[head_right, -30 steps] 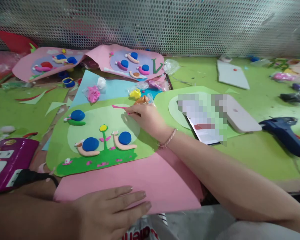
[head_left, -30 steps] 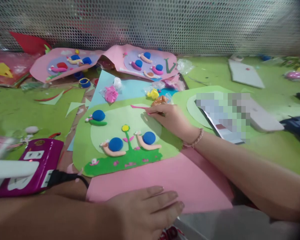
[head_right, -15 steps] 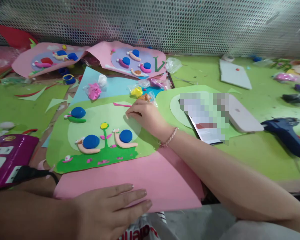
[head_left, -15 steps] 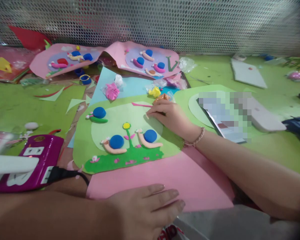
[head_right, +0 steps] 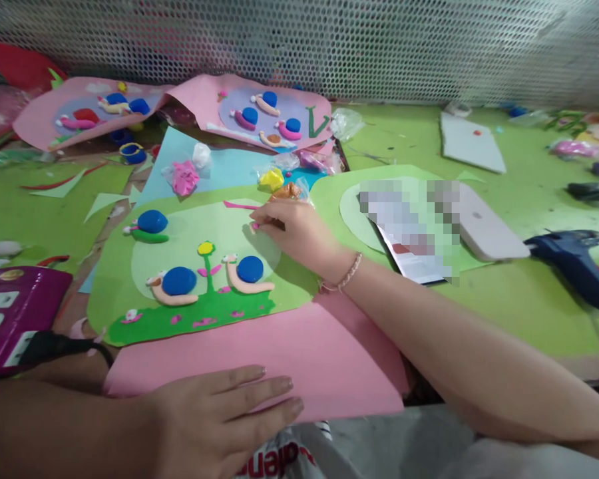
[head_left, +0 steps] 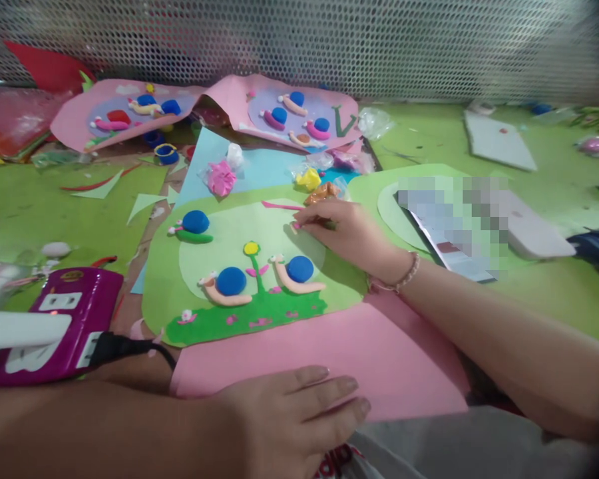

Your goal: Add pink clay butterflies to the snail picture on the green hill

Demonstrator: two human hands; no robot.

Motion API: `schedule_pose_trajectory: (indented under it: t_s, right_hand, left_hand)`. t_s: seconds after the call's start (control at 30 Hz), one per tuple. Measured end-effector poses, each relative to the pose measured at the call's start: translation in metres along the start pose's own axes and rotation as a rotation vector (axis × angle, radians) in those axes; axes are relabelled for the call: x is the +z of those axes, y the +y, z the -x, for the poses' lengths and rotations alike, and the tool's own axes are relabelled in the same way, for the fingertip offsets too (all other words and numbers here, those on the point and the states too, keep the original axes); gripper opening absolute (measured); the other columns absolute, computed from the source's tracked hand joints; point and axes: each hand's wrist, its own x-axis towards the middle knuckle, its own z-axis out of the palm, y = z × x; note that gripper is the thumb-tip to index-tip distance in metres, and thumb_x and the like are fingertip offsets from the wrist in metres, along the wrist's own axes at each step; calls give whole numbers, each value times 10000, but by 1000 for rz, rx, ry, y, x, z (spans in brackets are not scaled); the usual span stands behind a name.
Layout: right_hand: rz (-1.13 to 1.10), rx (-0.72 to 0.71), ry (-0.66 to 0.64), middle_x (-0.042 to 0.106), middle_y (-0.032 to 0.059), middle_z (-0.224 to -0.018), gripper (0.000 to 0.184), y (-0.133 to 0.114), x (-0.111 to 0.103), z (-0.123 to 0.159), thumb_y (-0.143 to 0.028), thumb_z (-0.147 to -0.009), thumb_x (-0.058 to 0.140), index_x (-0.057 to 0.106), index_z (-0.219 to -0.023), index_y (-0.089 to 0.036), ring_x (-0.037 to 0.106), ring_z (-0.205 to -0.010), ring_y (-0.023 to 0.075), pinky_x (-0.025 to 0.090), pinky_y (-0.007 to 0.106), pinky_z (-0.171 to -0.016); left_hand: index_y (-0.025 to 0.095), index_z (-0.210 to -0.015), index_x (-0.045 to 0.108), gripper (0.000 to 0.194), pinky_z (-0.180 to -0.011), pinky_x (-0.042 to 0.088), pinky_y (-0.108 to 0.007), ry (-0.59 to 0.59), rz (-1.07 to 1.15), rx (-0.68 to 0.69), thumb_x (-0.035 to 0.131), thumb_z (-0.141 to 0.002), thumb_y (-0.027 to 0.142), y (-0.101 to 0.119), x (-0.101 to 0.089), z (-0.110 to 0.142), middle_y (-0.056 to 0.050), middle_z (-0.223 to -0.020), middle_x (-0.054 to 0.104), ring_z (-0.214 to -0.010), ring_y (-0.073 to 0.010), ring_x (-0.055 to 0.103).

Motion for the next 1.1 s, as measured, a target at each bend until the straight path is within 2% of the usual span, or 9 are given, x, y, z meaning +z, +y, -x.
schedule_pose_trajectory:
  t_s: [0.17,0.3,0.43,0.6,0.87,1.1]
  right_hand:
    - [241,-165,-9,697,72,-1008,307,3,-4,5,-164,-873,436,648,-1095,-180,645,-916,184,508,318,-834]
    - [378,-207,-81,690,101,-1023,406,0,-6,7,-129,-873,370,574,-1224,-147,638,-953,212,515,346,-838]
    - [487,-251,-139,695,105,-1009,384,-4,-9,8,-136,-876,361,608,-1171,-137,642,-929,227,511,365,-852]
    - [595,-283,-178,700,121,-912,368,-8,-11,9,-101,-863,366,632,-1117,-116,643,-848,233,507,359,-797]
    - [681,-304,-251,687,135,-909,342,-12,-14,13,-77,-868,405,597,-1151,-97,619,-932,251,489,334,-749]
    - [664,-334,-155,689,139,-967,347,-11,-13,13,-74,-868,386,610,-1133,-75,628,-893,209,490,319,-814]
  left_hand:
    - [197,-1174,645,350,-1158,218,-316,70,16,-22,363,-968,223,2,6,1,50,-1397,500,-1319,-183,382]
    - [181,-1163,647,353,-1148,250,-308,82,37,-22,357,-967,225,1,6,0,40,-1389,509,-1311,-177,395]
    - [179,-1162,646,347,-1152,246,-306,78,32,-13,362,-966,221,-1,2,0,40,-1388,510,-1313,-180,395]
    - [184,-1159,643,343,-1152,241,-310,35,35,1,362,-968,234,-1,-2,0,33,-1408,487,-1326,-183,386]
    - [183,-1179,634,334,-1144,272,-300,86,25,-18,378,-965,212,-1,1,-1,49,-1381,516,-1305,-169,412]
    - [169,-1192,628,354,-1145,273,-305,117,31,-21,354,-972,216,1,6,0,40,-1382,516,-1307,-174,408]
